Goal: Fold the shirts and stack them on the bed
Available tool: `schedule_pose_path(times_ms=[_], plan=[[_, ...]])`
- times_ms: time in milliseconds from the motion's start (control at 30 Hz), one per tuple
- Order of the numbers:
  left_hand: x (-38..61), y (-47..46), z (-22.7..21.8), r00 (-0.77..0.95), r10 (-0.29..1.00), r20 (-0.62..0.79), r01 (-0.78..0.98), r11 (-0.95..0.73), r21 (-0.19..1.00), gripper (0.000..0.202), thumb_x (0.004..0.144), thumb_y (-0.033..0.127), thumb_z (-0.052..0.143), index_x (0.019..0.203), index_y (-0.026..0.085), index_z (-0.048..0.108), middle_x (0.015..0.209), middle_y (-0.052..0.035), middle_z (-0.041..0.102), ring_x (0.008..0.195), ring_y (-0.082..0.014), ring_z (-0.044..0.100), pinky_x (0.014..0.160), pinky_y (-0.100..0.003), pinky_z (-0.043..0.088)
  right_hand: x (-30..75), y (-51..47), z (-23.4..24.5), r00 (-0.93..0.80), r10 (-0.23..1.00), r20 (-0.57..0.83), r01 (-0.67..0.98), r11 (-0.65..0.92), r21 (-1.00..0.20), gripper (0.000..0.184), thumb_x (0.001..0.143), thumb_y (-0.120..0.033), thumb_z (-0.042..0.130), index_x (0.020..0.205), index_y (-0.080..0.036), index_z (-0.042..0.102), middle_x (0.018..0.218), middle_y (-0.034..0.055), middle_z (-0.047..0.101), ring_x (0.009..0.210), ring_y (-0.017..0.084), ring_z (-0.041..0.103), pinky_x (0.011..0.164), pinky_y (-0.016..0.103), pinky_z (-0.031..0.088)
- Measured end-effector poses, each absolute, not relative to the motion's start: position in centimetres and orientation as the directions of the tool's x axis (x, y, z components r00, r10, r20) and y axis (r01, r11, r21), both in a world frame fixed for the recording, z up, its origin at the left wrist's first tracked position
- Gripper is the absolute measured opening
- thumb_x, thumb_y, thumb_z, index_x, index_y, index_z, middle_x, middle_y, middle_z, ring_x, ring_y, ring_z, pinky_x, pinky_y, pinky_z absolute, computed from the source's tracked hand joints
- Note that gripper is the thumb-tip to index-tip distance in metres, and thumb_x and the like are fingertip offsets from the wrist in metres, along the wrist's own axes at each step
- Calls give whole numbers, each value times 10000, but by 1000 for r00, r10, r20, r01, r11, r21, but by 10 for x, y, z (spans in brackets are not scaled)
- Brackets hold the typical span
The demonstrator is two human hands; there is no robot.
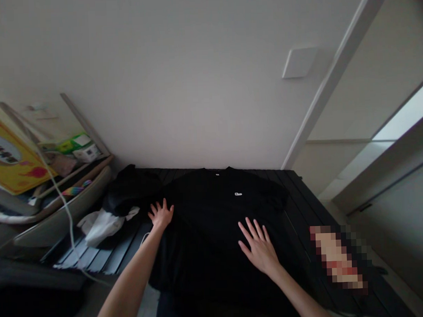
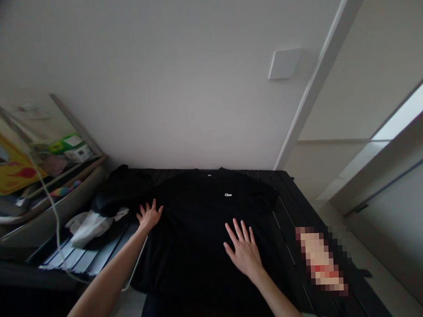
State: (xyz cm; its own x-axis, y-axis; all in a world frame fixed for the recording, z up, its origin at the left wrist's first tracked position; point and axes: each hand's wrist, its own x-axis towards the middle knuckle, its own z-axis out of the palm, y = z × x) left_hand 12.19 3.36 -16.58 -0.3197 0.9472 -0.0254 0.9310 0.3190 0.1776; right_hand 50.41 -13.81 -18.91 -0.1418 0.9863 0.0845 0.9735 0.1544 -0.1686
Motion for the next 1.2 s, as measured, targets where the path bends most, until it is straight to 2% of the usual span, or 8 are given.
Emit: schedule_pose_path(times_ms=[133, 333, 500, 667, 767, 900, 1033, 1200], plan=[[127, 37, -165, -215, 977, 14, 926, 199, 322, 604, 893, 325, 463, 1466, 219, 306, 1469, -169, 392, 1395, -355, 241, 1030, -624, 288, 505, -139, -190, -146, 984, 103, 972, 162, -168, 625, 943, -573, 291, 1501, -328, 148, 1589, 34, 99, 1445, 303, 96, 1138, 569, 144], [144, 46, -155, -169, 979, 115, 899, 106, 425, 544, 863, 189, 477, 1404, 162, 429, 1438, -127, 437, 1302, -236, 442, 1071, -375, 384, 505, -140, -192, -145, 984, 104, 974, 160, -160, 644, 936, -594, 286, 1503, -318, 154, 1585, 42, 125, 1444, 306, 105, 1138, 574, 142], [162, 53, -135, -176, 961, 215, 879, 55, 473, 600, 833, 85, 432, 1429, 141, 395, 1434, -122, 457, 1316, -261, 439, 1100, -404, 377, 505, -140, -191, -143, 983, 114, 973, 161, -167, 644, 938, -589, 279, 1505, -314, 145, 1585, 36, 136, 1444, 300, 109, 1141, 563, 150], [221, 66, -110, 2, 956, 294, 858, -153, 491, 728, 747, -28, 371, 1449, 164, 368, 1531, -60, 321, 1327, -216, 429, 1115, -340, 364, 505, -139, -191, -138, 983, 118, 971, 158, -179, 646, 938, -584, 282, 1506, -304, 154, 1586, 47, 120, 1444, 307, 111, 1137, 566, 153], [274, 67, -113, 286, 904, 318, 784, -412, 465, 796, 702, -66, 328, 1467, 153, 322, 1550, -66, 276, 1391, -186, 322, 1165, -379, 265, 505, -139, -190, -140, 984, 112, 970, 159, -182, 644, 937, -588, 283, 1505, -308, 163, 1584, 48, 136, 1443, 304, 120, 1140, 559, 146], [327, 50, -144, 572, 817, 71, 744, -553, 376, 825, 725, -30, 337, 1500, 231, 227, 1573, -43, 206, 1443, -204, 178, 1169, -505, 159, 505, -139, -187, -133, 984, 115, 972, 152, -178, 636, 938, -576, 287, 1503, -308, 176, 1582, 42, 150, 1444, 303, 113, 1140, 552, 143], [341, 29, -172, 587, 810, -10, 771, -555, 313, 741, 809, 85, 382, 1501, 285, 211, 1573, -23, 213, 1452, -271, 119, 1151, -577, 99, 505, -138, -185, -131, 984, 122, 971, 152, -184, 626, 938, -550, 305, 1504, -315, 175, 1582, 29, 164, 1444, 299, 116, 1137, 550, 157], [322, 6, -169, 553, 830, 74, 799, -553, 235, 797, 782, 42, 377, 1507, 291, 161, 1601, -23, 87, 1410, -240, 269, 1121, -456, 253, 505, -138, -186, -126, 983, 135, 971, 150, -184, 628, 935, -540, 327, 1504, -315, 184, 1581, 31, 164, 1442, 304, 129, 1135, 553, 161]])
